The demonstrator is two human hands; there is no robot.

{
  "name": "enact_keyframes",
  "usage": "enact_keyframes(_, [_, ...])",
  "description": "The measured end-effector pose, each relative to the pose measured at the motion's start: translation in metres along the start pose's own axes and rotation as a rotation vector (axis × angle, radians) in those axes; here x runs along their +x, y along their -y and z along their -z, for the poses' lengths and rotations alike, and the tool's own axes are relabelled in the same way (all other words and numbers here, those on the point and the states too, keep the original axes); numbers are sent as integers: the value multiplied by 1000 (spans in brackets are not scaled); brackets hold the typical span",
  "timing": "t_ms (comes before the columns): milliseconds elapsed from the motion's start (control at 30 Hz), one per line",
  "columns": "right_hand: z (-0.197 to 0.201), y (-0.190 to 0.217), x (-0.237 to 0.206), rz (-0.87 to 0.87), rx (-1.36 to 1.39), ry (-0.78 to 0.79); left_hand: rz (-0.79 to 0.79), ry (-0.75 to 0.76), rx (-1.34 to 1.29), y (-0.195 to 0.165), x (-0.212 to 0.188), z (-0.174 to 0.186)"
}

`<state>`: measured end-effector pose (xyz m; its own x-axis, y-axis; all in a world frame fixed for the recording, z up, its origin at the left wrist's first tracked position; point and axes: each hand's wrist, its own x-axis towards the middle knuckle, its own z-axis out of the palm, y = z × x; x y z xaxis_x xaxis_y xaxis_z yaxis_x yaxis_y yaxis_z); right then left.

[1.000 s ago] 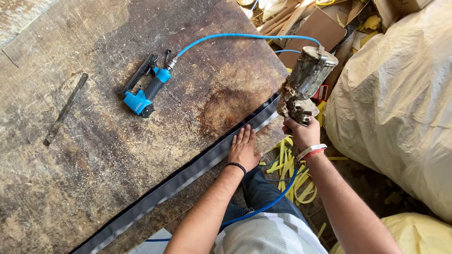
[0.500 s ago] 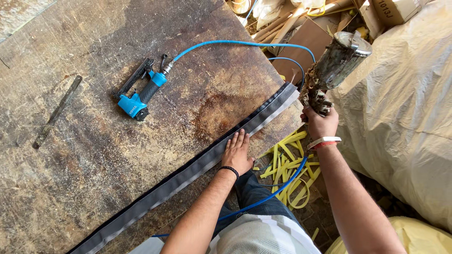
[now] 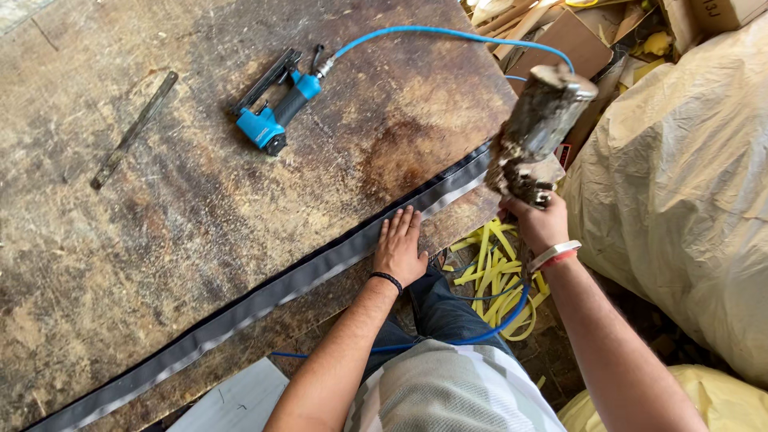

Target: The person works at an upholstery workshop table with a long fabric edging strap. They unfold and straighten the strap, apply adhesive along it with a glue gun, fold the fabric over the glued edge and press it closed, then lift and reposition the strap to continue along its length.

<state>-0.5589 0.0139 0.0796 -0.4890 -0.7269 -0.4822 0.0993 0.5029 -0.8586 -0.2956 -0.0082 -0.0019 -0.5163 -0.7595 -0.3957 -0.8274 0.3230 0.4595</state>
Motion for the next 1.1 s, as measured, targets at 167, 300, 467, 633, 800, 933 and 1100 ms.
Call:
enact_keyframes(167, [-7, 7, -7, 83, -8, -35, 42, -38, 17, 25, -30, 4])
enact_keyframes(300, [-17, -3, -23, 26, 21, 132, 52, -12, 20, 42, -43, 3])
enact_keyframes(467, [-27, -2, -16, 74, -25, -4, 47, -17, 20, 49, -49, 1])
enact_keyframes(633, [0, 11, 14, 248, 73, -122, 36, 4, 6, 50, -56, 10])
enact_keyframes(800, [30, 24, 40, 342, 123, -299, 56, 51, 14, 43, -54, 21])
enact_keyframes(933, [38, 28, 36, 321, 133, -277, 65, 33, 15, 40, -51, 21])
enact_keyframes(1100, [12, 7, -4, 126, 137, -28, 146, -55, 26, 58, -60, 13])
